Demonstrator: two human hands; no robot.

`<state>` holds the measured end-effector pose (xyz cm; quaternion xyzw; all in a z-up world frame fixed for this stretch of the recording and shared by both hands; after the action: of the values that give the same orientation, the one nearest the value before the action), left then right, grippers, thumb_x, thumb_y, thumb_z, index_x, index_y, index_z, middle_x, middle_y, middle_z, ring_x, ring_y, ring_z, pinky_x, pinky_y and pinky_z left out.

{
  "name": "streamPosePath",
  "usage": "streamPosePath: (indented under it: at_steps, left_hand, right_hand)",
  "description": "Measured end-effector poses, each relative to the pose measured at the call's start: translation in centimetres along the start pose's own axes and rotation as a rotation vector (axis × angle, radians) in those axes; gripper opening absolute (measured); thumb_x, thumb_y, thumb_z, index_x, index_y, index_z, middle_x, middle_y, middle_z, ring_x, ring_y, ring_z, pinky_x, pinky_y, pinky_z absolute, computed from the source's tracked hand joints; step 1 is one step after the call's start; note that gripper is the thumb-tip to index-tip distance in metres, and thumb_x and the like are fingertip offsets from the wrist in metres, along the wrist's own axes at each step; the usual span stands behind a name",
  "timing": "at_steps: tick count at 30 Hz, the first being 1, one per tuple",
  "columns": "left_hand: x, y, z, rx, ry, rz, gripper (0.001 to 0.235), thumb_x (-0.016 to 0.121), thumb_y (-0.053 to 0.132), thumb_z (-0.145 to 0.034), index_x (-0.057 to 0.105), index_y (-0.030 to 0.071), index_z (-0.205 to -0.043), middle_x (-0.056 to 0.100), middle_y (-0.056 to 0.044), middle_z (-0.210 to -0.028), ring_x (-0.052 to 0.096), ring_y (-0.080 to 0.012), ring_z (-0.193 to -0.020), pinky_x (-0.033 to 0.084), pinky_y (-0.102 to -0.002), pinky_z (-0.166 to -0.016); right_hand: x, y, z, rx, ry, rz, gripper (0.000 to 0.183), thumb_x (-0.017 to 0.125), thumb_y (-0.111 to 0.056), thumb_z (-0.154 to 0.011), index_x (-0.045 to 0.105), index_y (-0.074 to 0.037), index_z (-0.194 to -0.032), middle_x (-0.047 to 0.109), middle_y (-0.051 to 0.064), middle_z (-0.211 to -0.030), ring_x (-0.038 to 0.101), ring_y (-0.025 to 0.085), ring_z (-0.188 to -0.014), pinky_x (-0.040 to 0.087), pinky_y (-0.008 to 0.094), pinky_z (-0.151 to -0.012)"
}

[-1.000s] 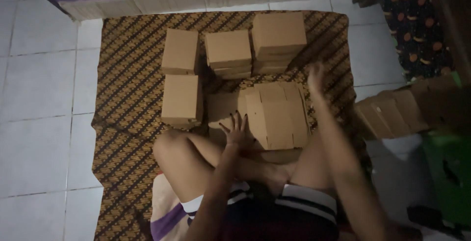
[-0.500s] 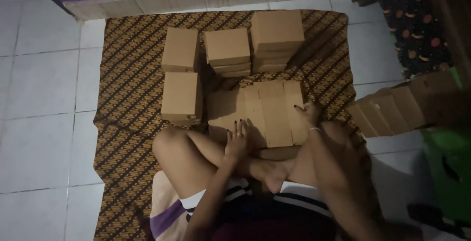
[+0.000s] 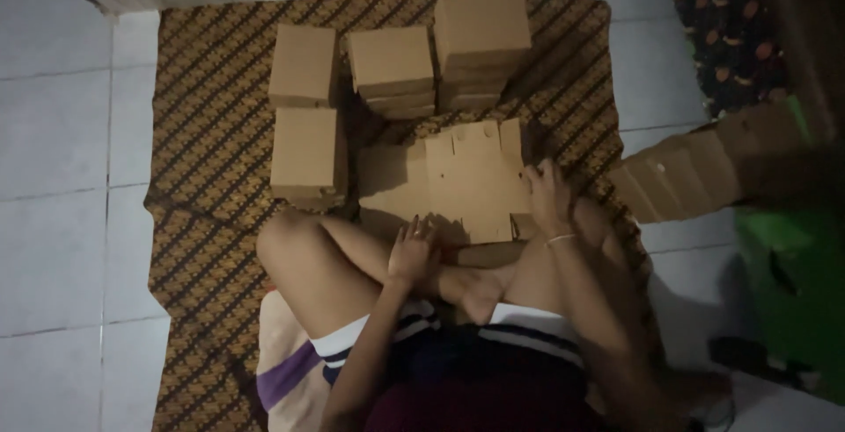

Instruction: The person sits on a mat and folds flat cardboard pieces into small boxes by hand. They tuck flaps, fold sides, and stack the finished boxes into a pile nearby.

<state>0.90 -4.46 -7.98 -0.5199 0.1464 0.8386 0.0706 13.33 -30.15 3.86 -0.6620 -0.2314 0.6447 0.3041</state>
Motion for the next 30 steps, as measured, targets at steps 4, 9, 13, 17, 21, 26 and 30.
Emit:
streamPosePath:
  at_steps: [4, 9, 13, 17, 21, 26, 30]
  left_hand:
    - [-1.5, 0.3, 0.8, 0.001, 0.020, 0.080, 0.063, 0.043, 0.051, -0.101, 0.041, 0.018, -0.154, 0.045, -0.010, -0.157, 0.032, -0.0291, -0.151, 0.028, -0.052, -0.120]
    - [-0.9, 0.0, 0.4, 0.004, 0.077, 0.143, 0.060, 0.043, 0.053, -0.099, 0.046, 0.019, -0.149, 0.058, -0.010, -0.143, 0.050, -0.0284, -0.139, 0.032, -0.051, -0.118]
    - [-1.1, -0.2, 0.4, 0.028, 0.205, 0.268, 0.054, 0.048, 0.051, -0.096, 0.054, 0.023, -0.142, 0.070, -0.007, -0.124, 0.062, -0.0265, -0.125, 0.039, -0.048, -0.112]
    - [-13.0, 0.7, 6.9, -0.032, 0.326, 0.706, 0.034, 0.057, 0.033, -0.098, 0.066, 0.016, -0.127, 0.076, -0.014, -0.108, 0.071, -0.0360, -0.106, 0.055, -0.050, -0.094]
    - [-20.6, 1.9, 12.4, -0.009, 0.499, 1.011, 0.046, 0.063, 0.023, -0.096, 0.054, 0.013, -0.140, 0.070, -0.014, -0.125, 0.064, -0.0354, -0.121, 0.052, -0.053, -0.102]
    - [-29.9, 5.3, 17.9, 0.182, 0.611, 1.205, 0.072, 0.068, 0.019, -0.093, 0.032, 0.005, -0.154, 0.043, -0.022, -0.154, 0.044, -0.0483, -0.138, 0.039, -0.065, -0.111]
    - [-30.6, 5.9, 18.5, 0.224, 0.484, 1.341, 0.082, 0.061, 0.021, -0.094, 0.014, 0.000, -0.158, 0.026, -0.027, -0.162, 0.039, -0.0531, -0.139, 0.051, -0.060, -0.102]
  right_hand:
    - [0.5, 1.8, -0.4, 0.005, 0.029, 0.141, 0.019, 0.067, -0.034, -0.093, 0.057, -0.017, -0.092, 0.050, 0.004, -0.079, 0.054, 0.024, -0.074, 0.043, 0.036, -0.068]
    - [-0.5, -1.9, 2.7, -0.364, -0.007, 0.422, 0.006, 0.063, -0.016, -0.102, 0.065, -0.012, -0.105, 0.066, 0.003, -0.125, 0.070, 0.030, -0.107, 0.061, 0.043, -0.085]
    - [-2.5, -3.0, 1.9, -0.368, 0.019, -0.102, 0.013, 0.052, 0.002, -0.106, 0.060, -0.002, -0.116, 0.070, 0.016, -0.104, 0.068, 0.031, -0.104, 0.054, 0.046, -0.090]
    - [-6.1, -7.5, 2.6, -0.350, 0.012, -0.258, 0.006, 0.060, -0.006, -0.106, 0.062, -0.006, -0.112, 0.069, 0.009, -0.092, 0.064, 0.015, -0.093, 0.053, 0.041, -0.091]
    - [-11.0, -16.2, 7.2, -0.282, -0.030, -0.505, 0.004, 0.055, -0.008, -0.107, 0.058, -0.009, -0.106, 0.053, -0.002, -0.101, 0.051, 0.015, -0.103, 0.046, 0.041, -0.103]
    - [-12.0, -23.5, 13.4, -0.384, -0.108, -0.498, 0.007, 0.062, -0.005, -0.100, 0.059, -0.005, -0.094, 0.049, 0.005, -0.090, 0.055, 0.019, -0.096, 0.046, 0.039, -0.098]
    - [-10.3, -27.8, 17.8, -0.509, -0.141, -0.185, 0.014, 0.067, -0.006, -0.093, 0.058, -0.010, -0.082, 0.054, 0.002, -0.081, 0.060, 0.021, -0.079, 0.048, 0.033, -0.080]
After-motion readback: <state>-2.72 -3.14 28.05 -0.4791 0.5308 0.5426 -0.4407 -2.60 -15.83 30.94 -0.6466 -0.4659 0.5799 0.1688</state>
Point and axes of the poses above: each hand's wrist, its own z-axis away from the middle knuckle, its own x-axis out of the palm, y = z × x, the point moved 10 cm from there along -z, towards the middle knuckle
